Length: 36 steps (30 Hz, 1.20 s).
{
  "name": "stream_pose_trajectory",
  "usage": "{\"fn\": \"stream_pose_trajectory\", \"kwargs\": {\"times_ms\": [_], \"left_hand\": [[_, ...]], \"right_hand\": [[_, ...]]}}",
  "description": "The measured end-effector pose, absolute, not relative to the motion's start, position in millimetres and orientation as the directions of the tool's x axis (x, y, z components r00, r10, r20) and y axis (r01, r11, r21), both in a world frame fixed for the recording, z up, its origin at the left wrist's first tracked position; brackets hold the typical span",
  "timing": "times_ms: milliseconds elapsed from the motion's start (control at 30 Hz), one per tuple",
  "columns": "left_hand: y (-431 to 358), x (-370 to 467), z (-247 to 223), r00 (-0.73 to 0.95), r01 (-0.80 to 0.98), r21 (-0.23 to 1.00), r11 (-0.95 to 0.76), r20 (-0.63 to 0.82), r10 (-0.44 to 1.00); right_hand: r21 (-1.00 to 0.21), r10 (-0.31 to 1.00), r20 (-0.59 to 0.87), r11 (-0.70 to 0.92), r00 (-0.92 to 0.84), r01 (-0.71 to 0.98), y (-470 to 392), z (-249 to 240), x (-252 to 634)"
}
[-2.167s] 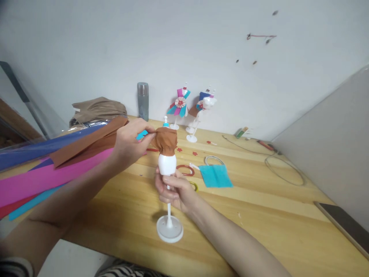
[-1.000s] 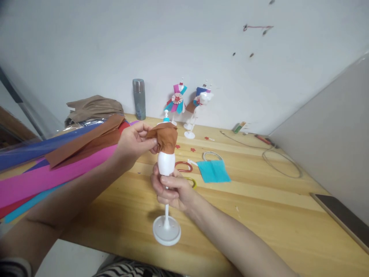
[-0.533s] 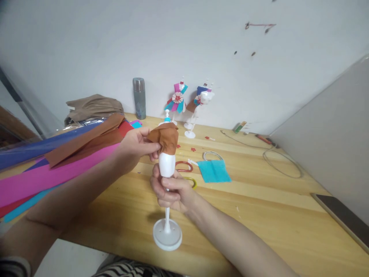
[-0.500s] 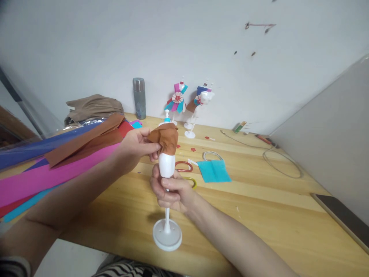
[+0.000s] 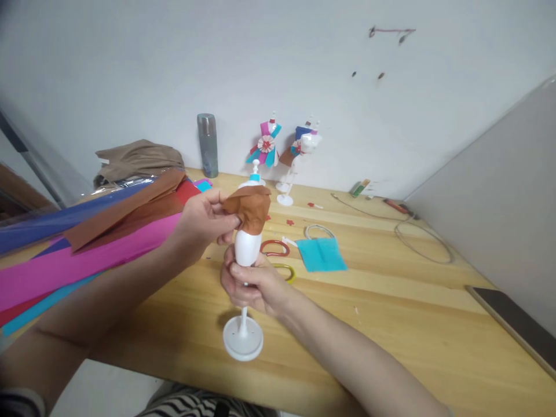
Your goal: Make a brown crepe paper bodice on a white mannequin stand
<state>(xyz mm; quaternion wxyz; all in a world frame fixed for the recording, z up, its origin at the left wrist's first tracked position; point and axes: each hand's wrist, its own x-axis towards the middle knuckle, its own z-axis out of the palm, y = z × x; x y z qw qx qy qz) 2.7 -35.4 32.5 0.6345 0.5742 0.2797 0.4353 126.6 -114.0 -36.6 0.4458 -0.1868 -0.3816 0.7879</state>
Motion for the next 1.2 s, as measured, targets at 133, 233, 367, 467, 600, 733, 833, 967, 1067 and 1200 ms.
{"fn": "stream_pose_trajectory", "kwargs": {"times_ms": [133, 233, 367, 467, 600, 733, 833, 967, 1067, 1200], "left_hand": [[-36.3, 2.9, 32.5, 0.468, -0.208, 0.978, -0.024, 0.121, 0.875], [-34.4, 2.6, 32.4, 0.432, -0.215, 0.974, -0.063, 0.153, 0.889], [-30.0, 3.6, 27.6, 0.336, -0.245, 0.947, -0.209, 0.285, 0.898], [-28.0, 3.7, 21.6, 0.287, -0.237, 0.923, -0.304, 0.365, 0.886], [-25.8, 1.5, 17.2, 0.237, -0.196, 0.898, -0.394, 0.433, 0.87], [-23.1, -3.1, 26.1, 0.132, -0.193, 0.827, -0.528, 0.555, 0.822], [-20.1, -4.7, 39.9, 0.165, -0.211, 0.781, -0.588, 0.621, 0.766], [-12.7, 0.2, 56.4, 0.245, -0.247, 0.795, -0.554, 0.605, 0.758], [-9.4, 7.4, 61.7, 0.304, -0.299, 0.832, -0.468, 0.547, 0.78], [-13.3, 14.4, 60.9, 0.397, -0.404, 0.856, -0.324, 0.483, 0.781]], "right_hand": [[-0.782, 0.884, 0.06, -0.246, -0.463, -0.572, -114.0, -32.7, 123.4], [-0.815, 0.935, 0.07, -0.147, -0.347, -0.56, -111.3, -30.5, 120.5], [-0.911, 0.988, 0.105, 0.051, -0.112, -0.408, -100.9, -34.4, 119.8], [-0.947, 0.988, 0.153, 0.156, 0.03, -0.283, -89.6, -42.5, 121.3], [-0.938, 0.964, 0.229, 0.256, 0.137, -0.232, -76.4, -55.3, 122.0], [-0.932, 0.957, 0.235, 0.272, 0.172, -0.239, -69.2, -65.7, 119.5], [-0.929, 0.953, 0.235, 0.277, 0.19, -0.245, -67.5, -68.7, 116.7], [-0.93, 0.957, 0.227, 0.268, 0.183, -0.251, -70.6, -65.5, 114.4], [-0.934, 0.966, 0.211, 0.244, 0.147, -0.26, -75.6, -62.0, 115.7], [-0.952, 0.978, 0.184, 0.202, 0.099, -0.232, -80.9, -61.1, 120.3]]}}
